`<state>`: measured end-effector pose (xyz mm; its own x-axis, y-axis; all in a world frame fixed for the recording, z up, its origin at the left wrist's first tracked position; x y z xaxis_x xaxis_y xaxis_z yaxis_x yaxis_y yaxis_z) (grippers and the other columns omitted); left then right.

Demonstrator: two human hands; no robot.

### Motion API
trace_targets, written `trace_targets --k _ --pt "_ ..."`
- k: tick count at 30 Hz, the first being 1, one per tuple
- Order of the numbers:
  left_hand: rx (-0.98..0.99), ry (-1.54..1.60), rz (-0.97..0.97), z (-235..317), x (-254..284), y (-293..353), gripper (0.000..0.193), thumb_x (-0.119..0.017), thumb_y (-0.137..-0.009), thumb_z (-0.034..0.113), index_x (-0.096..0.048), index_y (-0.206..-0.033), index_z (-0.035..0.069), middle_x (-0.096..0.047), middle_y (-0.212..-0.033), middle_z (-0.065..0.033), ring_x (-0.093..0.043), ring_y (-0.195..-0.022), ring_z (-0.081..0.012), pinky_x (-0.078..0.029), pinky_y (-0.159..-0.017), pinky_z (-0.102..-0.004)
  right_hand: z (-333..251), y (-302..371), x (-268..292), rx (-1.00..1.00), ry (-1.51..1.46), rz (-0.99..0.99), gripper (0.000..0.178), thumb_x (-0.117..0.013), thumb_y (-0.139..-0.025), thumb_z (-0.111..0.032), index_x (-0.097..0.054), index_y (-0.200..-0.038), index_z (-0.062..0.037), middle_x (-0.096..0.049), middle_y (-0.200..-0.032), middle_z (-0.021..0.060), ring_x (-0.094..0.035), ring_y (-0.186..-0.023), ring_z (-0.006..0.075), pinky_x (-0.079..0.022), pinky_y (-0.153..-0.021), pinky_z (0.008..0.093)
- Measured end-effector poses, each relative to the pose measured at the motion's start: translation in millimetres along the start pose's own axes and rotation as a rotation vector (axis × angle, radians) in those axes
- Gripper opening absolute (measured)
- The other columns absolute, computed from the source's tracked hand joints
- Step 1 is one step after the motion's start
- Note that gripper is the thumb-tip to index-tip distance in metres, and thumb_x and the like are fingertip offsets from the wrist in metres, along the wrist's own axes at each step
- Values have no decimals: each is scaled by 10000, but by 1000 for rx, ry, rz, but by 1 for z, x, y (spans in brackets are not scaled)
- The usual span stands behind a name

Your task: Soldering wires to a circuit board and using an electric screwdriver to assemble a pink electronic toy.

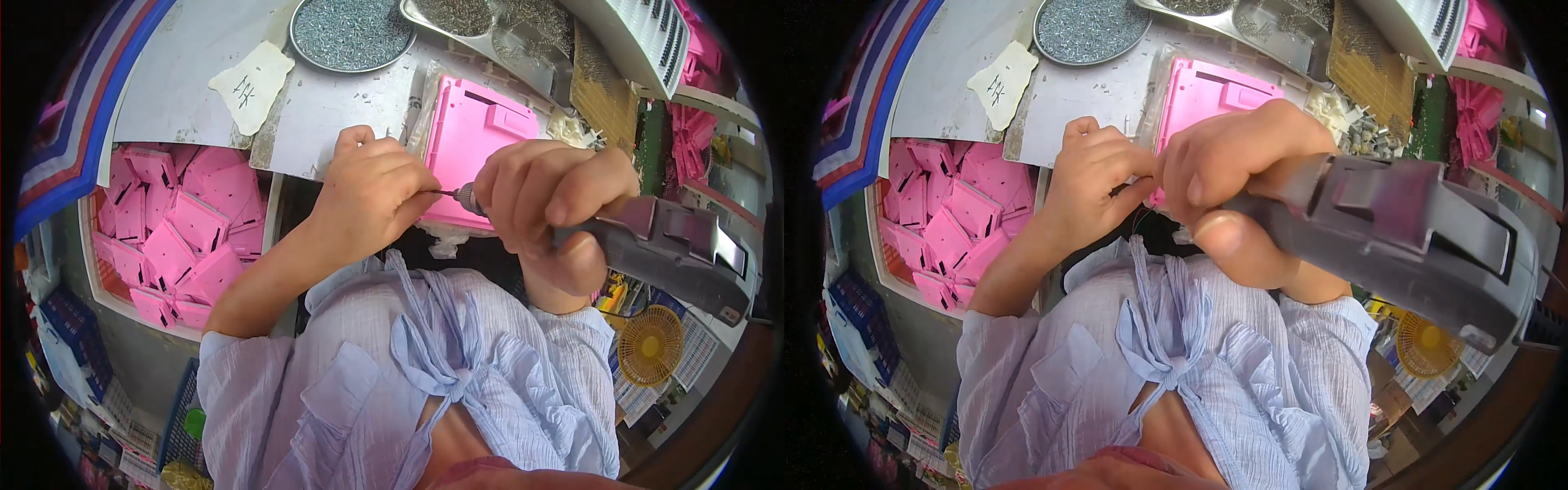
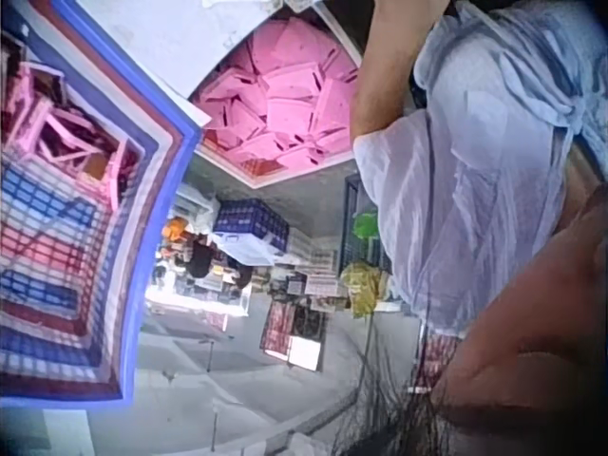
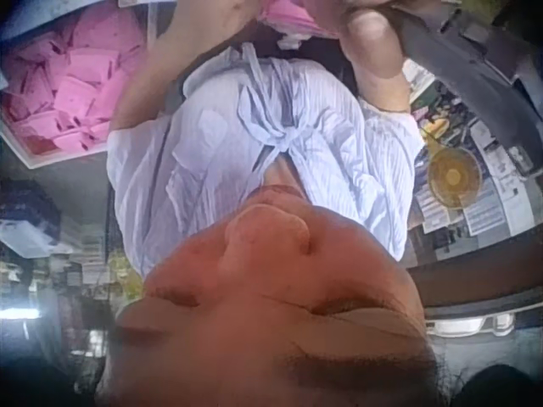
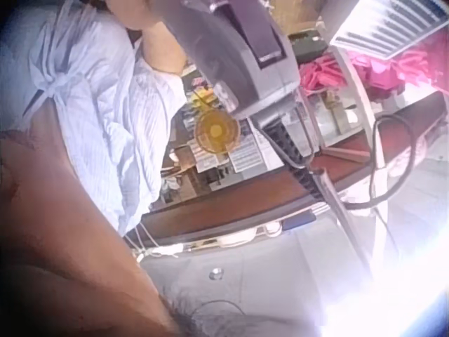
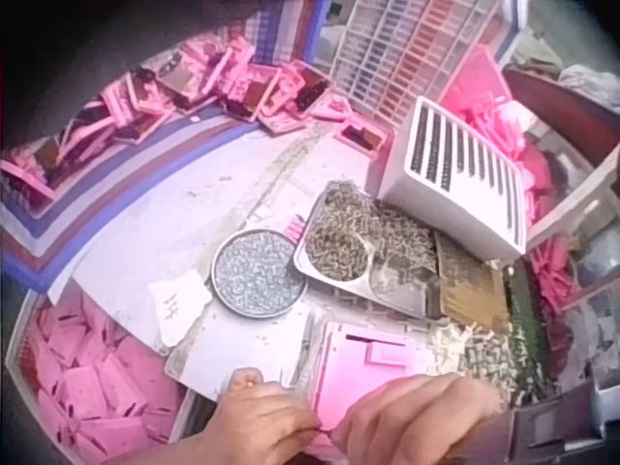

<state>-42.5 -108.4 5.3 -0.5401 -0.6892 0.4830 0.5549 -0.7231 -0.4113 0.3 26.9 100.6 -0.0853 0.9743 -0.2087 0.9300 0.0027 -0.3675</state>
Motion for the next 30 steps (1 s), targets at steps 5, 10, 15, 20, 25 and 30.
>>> trace_targets --k 5,10,15,20,25,30 --pt "-95 -209 0 15 -1 3 167 -781 -707 134 -642 -798 119 -636 -777 14 -570 -767 -173 -340 -825 -383 2 11 -4 3 44 9 279 -687 -934 -307 -508 -943 -93 -500 -560 -2 -501 -450 144 -433 -482 332" --pt "-111 -179 11 17 -4 9 184 -784 -690 132 -638 -802 116 -619 -774 17 -567 -778 -169 -342 -841 -386 -5 17 -3 34 40 9 309 -697 -930 -360 -516 -935 -110 -496 -539 -20 -495 -424 139 -434 -468 333" --pt "-90 -142 3 18 -4 12 185 -782 -689 127 -630 -793 109 -620 -779 22 -561 -777 -165 -345 -859 -396 -2 19 -5 45 1 -15 274 -700 -921 -280 -512 -956 -83 -520 -598 15 -505 -469 152 -437 -489 344" --pt "-69 -137 -106 24 1 6 462 -794 -661 161 -643 -1088 69 -643 -1197 -51 -572 -1130 -183 -335 -948 -437 5 27 1 71 -74 -90 234 -711 -891 -112 -520 -977 -7 -567 -712 93 -546 -574 192 -468 -543 354" --pt "-61 -148 -385 6 -13 12 751 -782 -662 255 -555 -1363 112 -511 -1478 -78 -458 -1371 -210 -311 -958 -448 19 35 -12 86 96 9 190 -708 -852 -85 -529 -869 -24 -566 -650 79 -566 -543 203 -502 -545 332" --pt "-29 -139 -367 4 -10 15 671 -748 -696 288 -591 -1324 112 -547 -1444 -77 -497 -1336 -195 -323 -922 -469 36 39 -26 211 257 -138 198 -680 -848 -44 -483 -832 -33 -541 -575 75 -529 -458 200 -503 -513 365"
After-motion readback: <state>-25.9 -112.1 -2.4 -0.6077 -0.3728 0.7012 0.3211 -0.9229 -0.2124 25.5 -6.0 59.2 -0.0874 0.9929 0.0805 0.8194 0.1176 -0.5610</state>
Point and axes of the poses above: each hand's wrist, its own y-axis away from the middle knuckle, its own x-axis out of the back of the hand, z = x × y, the point moved 5 cm from there along -y, towards the middle knuckle
